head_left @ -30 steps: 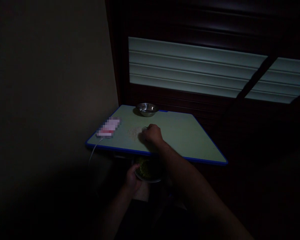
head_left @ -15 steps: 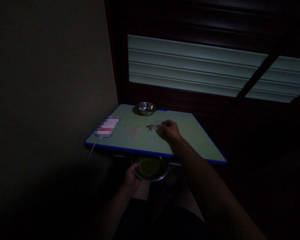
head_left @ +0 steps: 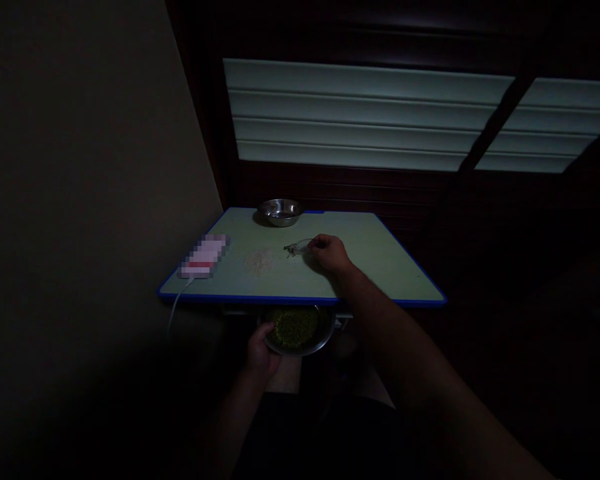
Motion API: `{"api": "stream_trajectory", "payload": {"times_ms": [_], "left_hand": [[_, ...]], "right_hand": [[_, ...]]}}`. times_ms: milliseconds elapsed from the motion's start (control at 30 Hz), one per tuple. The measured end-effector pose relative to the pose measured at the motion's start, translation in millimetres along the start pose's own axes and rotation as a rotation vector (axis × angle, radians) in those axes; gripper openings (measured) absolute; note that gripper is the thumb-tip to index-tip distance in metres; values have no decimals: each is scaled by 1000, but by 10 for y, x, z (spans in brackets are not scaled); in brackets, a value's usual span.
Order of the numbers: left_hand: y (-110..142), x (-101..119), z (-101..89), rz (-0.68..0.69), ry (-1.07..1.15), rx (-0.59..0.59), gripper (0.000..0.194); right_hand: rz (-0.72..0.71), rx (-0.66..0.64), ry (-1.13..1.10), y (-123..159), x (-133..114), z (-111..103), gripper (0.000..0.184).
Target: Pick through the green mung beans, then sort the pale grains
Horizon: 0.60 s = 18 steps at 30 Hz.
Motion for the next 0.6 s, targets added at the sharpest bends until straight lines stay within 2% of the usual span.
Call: {"api": "stream_trajectory", "payload": {"times_ms": [200, 433, 600], "left_hand": [[-9, 2, -1, 19, -14, 33, 19], [-10, 3, 1, 13, -11, 23, 19], [-15, -1, -3, 20, -7, 10, 23]], "right_hand": [[-18, -9, 19, 4, -15, 2, 11], [-17, 24, -18, 0, -16, 5, 10], [-12, -1, 1, 7, -19, -1, 9]]}}
Point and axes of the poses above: each hand's wrist, its own y-axis away from the middle knuckle, its own z-axis out of the palm, x = y × z, the point moved 1 cm from there along -y, towards the middle knuckle
